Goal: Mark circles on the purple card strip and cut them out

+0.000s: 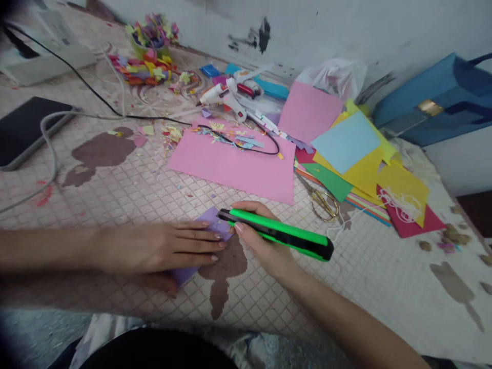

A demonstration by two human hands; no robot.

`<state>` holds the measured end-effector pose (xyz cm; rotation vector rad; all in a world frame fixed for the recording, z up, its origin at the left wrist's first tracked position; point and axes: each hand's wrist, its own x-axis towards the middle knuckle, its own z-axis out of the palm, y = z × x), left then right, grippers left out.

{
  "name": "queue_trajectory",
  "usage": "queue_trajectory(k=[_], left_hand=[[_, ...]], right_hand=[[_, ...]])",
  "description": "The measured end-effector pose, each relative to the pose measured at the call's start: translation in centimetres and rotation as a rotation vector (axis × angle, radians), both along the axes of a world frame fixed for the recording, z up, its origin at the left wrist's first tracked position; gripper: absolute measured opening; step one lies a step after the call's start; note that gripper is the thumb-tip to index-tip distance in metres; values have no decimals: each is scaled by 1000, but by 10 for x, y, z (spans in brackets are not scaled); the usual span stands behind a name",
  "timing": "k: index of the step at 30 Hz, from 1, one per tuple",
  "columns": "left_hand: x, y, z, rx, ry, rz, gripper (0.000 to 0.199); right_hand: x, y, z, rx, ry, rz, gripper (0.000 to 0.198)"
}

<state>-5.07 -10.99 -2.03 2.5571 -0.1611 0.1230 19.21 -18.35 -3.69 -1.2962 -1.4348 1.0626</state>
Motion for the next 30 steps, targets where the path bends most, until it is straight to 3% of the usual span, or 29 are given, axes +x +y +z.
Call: queue_trajectory(k=[5,10,18,22,26,30], left_hand=[[3,-9,-9,72,-51,96,56],[3,-14,-15,83,-100,143,52],[-1,-6,-8,-34,-122,-76,57],[-2,0,-2,-43,-71,-103,53],[-2,-1,-3,-19,-78,-87,49],[0,-6,-8,12,-96,-35,48]], right_hand=[[-14,23,4,8,10,91,29],[-19,29,-3,40,34,57,30],[-13,20,-13,-37,127,-20,27],[-14,24,-16,-22,202,-15,28],[-13,23,-14,0,111,-46,32],[-8,14,2,20,-93,-39,29]])
